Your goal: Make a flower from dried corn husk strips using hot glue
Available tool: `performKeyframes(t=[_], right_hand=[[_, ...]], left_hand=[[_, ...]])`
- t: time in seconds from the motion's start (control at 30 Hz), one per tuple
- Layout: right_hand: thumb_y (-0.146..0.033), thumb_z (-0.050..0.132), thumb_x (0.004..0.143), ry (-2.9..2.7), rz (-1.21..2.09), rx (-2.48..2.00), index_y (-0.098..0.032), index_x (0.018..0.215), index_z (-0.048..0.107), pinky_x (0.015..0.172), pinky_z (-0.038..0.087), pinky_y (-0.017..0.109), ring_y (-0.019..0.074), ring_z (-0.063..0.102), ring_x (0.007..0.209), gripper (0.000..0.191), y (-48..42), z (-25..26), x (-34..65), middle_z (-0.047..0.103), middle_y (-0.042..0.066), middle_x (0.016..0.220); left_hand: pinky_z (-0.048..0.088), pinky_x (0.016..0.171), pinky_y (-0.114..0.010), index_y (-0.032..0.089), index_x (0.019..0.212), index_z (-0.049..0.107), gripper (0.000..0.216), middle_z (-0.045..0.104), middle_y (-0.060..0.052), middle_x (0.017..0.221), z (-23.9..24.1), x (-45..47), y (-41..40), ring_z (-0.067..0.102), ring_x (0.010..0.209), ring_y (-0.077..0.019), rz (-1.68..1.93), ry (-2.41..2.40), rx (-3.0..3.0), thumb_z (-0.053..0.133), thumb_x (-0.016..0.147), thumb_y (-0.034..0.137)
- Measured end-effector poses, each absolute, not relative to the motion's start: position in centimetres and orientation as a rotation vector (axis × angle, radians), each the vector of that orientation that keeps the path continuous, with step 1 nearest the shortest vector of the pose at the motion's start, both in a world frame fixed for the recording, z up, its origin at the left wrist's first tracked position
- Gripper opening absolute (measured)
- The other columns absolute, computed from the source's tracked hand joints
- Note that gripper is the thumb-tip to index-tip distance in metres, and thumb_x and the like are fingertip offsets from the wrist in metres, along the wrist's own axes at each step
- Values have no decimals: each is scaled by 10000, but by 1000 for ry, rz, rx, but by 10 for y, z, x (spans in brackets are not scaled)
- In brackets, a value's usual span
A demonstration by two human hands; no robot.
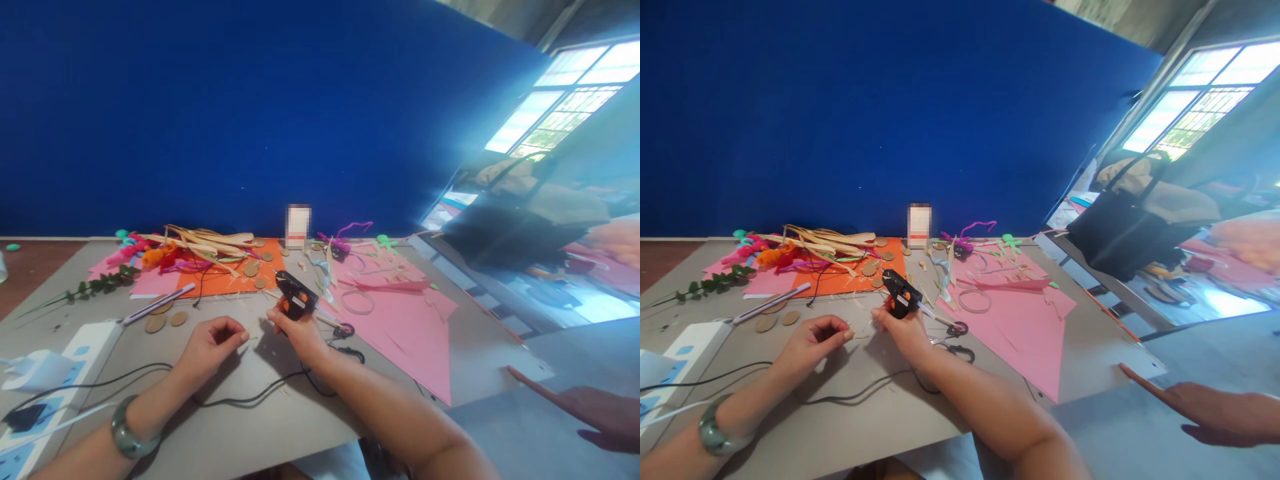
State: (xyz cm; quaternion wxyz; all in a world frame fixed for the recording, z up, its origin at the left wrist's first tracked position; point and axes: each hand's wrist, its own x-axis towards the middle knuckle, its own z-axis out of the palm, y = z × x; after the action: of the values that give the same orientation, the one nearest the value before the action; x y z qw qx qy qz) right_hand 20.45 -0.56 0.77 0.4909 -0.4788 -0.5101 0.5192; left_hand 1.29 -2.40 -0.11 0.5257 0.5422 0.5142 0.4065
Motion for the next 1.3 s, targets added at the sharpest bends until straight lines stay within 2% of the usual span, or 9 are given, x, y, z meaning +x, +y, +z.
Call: performKeyframes(t=[0.23,0.4,0.57,0.8,1.07,1.3], right_hand=[[-362,797,617,-1281,1371,-1125,-186,865,602,544,447,263,98,519,546,361,-11,-14,201,673,29,859],[-381,776,643,-1336,1439,-1125,-174,813,623,566,464,264,131,569,585,308,-16,-15,198,658,10,721],[-378,760,652,-1359,1442,-1157,-163,734,608,594,463,261,124,558,585,275,-17,-5,196,609,-18,638],[-382,757,645,-1392,1382,-1215,-171,755,607,603,464,273,137,575,602,281,-14,-11,198,620,-16,650],[-345,749,652,-1350,1385,-1196,-180,790,563,604,460,275,122,545,578,285,-13,-8,197,621,-22,670],[-305,748,653,-1313,1377,-1164,-180,802,566,583,448,274,115,524,568,267,-10,-6,201,605,-27,669]], left_hand=[[371,477,-200,142,631,675,241,617,2,545,-1,16,-23,470,484,-92,994,1184,1271,757,618,368],[400,506,-207,145,649,696,176,649,-11,570,-6,17,-24,509,517,-107,945,1129,1324,741,644,315],[410,525,-209,144,653,695,174,647,-12,580,-8,17,-24,515,531,-110,921,1125,1345,733,650,314],[374,483,-199,144,630,674,202,602,6,533,-6,17,-25,464,489,-94,920,1128,1326,735,644,337],[374,496,-201,142,670,678,216,615,-3,580,-11,15,-24,471,515,-97,927,1130,1353,730,678,352],[364,484,-201,144,638,666,221,593,8,541,-5,16,-24,456,497,-94,922,1154,1320,745,639,350]])
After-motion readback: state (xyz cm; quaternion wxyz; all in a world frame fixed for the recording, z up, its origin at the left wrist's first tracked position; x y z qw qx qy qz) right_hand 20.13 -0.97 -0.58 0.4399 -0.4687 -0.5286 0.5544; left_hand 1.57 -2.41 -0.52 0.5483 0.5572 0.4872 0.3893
